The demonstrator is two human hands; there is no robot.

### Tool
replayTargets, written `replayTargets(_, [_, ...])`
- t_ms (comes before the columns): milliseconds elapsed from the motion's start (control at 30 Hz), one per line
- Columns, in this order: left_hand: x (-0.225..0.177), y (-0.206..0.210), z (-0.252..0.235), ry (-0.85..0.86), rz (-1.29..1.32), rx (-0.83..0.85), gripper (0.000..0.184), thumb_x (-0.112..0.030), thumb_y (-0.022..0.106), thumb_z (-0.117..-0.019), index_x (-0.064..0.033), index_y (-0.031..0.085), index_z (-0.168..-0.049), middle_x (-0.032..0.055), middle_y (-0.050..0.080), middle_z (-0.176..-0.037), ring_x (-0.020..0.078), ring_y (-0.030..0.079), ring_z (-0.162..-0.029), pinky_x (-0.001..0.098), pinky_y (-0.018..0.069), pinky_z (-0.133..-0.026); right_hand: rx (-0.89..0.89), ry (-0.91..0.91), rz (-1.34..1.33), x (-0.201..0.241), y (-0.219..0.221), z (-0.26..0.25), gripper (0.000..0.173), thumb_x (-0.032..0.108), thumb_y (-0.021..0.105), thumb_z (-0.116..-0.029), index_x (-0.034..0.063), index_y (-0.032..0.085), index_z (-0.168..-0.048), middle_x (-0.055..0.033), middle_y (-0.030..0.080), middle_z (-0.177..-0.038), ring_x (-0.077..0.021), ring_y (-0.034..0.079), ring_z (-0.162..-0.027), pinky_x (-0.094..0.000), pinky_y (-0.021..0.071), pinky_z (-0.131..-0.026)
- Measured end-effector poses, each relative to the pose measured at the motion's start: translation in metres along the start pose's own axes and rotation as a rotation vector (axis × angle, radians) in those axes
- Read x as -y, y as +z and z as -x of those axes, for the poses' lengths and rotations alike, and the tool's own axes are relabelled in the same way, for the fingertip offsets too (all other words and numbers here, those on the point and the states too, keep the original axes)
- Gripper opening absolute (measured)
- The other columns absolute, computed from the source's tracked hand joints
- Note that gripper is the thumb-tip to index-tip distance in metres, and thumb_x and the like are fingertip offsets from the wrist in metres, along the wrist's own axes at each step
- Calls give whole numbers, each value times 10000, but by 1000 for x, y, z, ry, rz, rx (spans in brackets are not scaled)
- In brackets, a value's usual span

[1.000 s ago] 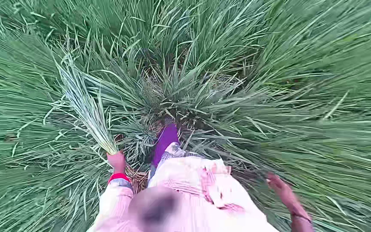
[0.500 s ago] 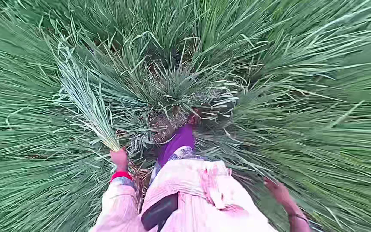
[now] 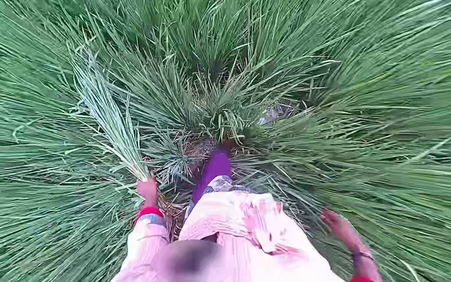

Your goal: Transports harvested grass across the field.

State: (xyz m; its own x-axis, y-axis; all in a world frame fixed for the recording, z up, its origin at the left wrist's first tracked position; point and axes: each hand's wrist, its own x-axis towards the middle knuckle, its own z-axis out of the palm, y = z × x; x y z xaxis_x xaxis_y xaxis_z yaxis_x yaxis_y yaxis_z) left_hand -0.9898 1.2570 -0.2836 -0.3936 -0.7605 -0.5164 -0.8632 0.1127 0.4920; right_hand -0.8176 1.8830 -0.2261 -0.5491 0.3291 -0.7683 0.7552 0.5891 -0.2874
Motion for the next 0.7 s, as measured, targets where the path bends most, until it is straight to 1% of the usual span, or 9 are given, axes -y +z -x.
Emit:
replayTargets(67, [0,10,-9,-3,-1,-1,639,-121,658,-970,53,367,-1511,308,595,-1307,395,641,-1129,536,514,-971,-20,47,-40,-17,-2,0,375,76,509,-1061,-67,549,-1406,-329,602,-1332,-432,599,-1233,-563,430,-1072])
replayTargets(167, [0,24,-20,1,23,0,640,-127,655,-975,38,362,-1519,301,594,-1313,391,640,-1136,533,514,-971,-64,73,-92,-35,-13,-9,343,63,511,-1058,-79,557,-1367,-317,625,-1278,-400,635,-1155,-529,481,-1012])
replayTargets(233, [-2,29,-24,8,-19,-11,647,-126,654,-972,35,360,-1525,309,577,-1343,407,612,-1198,548,491,-1009,-100,73,-57,-32,-28,-19,360,89,498,-1069,-68,549,-1390,-310,620,-1310,-415,617,-1211,-553,455,-1057])
replayTargets(300, [-4,29,-27,30,-102,-16,616,-129,604,-999,39,350,-1534,323,540,-1401,432,549,-1303,569,439,-1077,-160,21,-10,-12,-41,-24,340,83,490,-1070,-74,561,-1364,-313,626,-1286,-418,622,-1186,-567,455,-1033])
replayTargets(333, [-4,30,-30,39,-116,-20,611,-134,595,-1002,37,351,-1535,324,539,-1404,434,547,-1308,572,440,-1079,-176,-8,12,-1,-50,-28,339,80,485,-1071,-70,562,-1366,-311,626,-1287,-416,621,-1189,-568,450,-1040])
replayTargets(500, [6,23,-25,11,-6,-11,707,-135,696,-952,23,343,-1543,313,554,-1382,420,592,-1238,558,480,-1034,-148,-140,131,52,-76,-11,325,96,502,-1062,-47,588,-1341,-301,633,-1270,-420,614,-1186,-588,439,-1035])
replayTargets(567, [7,17,-17,33,28,-24,697,-143,699,-954,35,357,-1534,318,577,-1346,422,613,-1195,562,486,-1015,-91,-159,178,76,-85,-1,337,97,521,-1062,-51,585,-1358,-305,630,-1291,-440,608,-1215,-598,430,-1059])
replayTargets(633, [2,7,2,65,72,-39,681,-141,678,-971,53,343,-1530,322,566,-1355,418,604,-1203,558,477,-1027,-29,-223,226,107,-94,10,328,95,524,-1061,-52,604,-1344,-306,640,-1287,-446,622,-1206,-601,438,-1061])
replayTargets(700, [-9,0,18,104,130,-60,688,-119,665,-981,76,313,-1538,338,545,-1373,417,601,-1207,539,473,-1038,17,-306,265,138,-99,13,313,104,517,-1062,-47,629,-1313,-297,658,-1253,-443,648,-1149,-615,462,-1019])
